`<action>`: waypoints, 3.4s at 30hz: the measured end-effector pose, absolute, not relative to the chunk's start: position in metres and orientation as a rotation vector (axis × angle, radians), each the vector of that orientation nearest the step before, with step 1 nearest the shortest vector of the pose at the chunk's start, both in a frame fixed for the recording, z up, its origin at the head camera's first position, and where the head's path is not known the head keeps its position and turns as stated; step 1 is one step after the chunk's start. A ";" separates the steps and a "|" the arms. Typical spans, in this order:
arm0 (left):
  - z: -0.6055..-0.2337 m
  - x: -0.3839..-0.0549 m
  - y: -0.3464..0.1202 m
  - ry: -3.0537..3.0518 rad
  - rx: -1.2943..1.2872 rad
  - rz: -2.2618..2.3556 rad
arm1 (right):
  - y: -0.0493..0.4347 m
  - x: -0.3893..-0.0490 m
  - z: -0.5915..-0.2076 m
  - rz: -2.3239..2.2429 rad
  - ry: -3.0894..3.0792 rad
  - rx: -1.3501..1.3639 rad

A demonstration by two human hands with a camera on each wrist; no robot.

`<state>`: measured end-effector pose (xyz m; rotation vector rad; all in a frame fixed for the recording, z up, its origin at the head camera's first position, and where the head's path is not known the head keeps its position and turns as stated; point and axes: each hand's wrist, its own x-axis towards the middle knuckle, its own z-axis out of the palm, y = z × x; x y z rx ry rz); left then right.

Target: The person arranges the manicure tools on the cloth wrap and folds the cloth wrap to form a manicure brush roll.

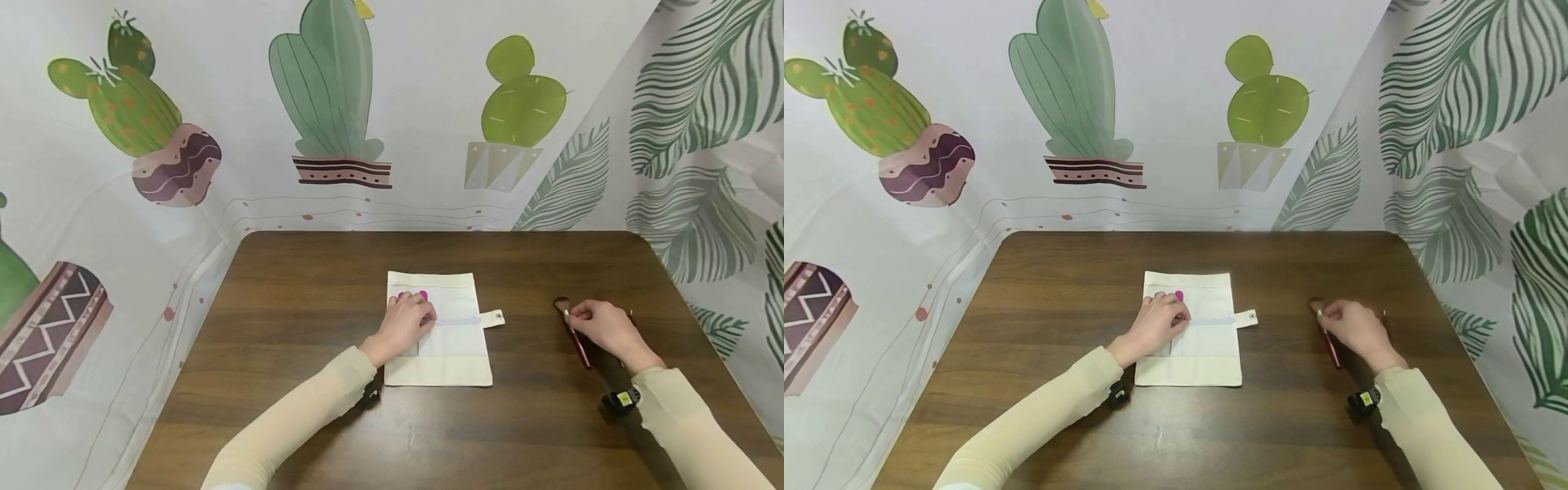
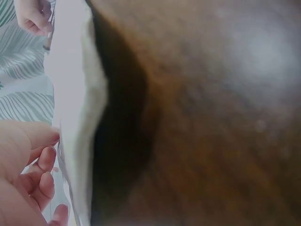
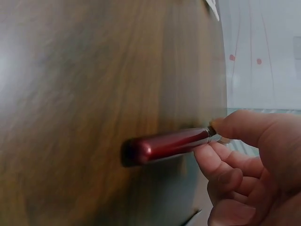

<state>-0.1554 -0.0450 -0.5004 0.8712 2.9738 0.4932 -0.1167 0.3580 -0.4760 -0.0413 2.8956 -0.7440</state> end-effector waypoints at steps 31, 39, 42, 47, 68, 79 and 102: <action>-0.494 -0.159 -0.045 2.963 0.951 0.449 | 0.263 -0.164 -0.461 -1.184 2.787 -0.176; -0.494 -0.159 -0.044 2.958 0.962 0.452 | 0.243 -0.176 -0.466 -1.260 2.744 -0.149; -0.494 -0.158 -0.044 2.966 0.968 0.453 | 0.234 -0.181 -0.465 -1.275 2.737 -0.140; -0.495 -0.158 -0.043 2.979 0.984 0.454 | 0.217 -0.189 -0.464 -1.320 2.728 -0.141; -0.494 -0.160 -0.039 2.978 0.951 0.462 | 0.163 -0.209 -0.478 -1.458 2.656 -0.060; -0.496 -0.157 -0.039 2.987 0.930 0.485 | 0.157 -0.204 -0.485 -1.404 2.609 -0.043; -0.495 -0.160 -0.039 3.005 0.941 0.506 | 0.151 -0.194 -0.490 -1.295 2.546 -0.084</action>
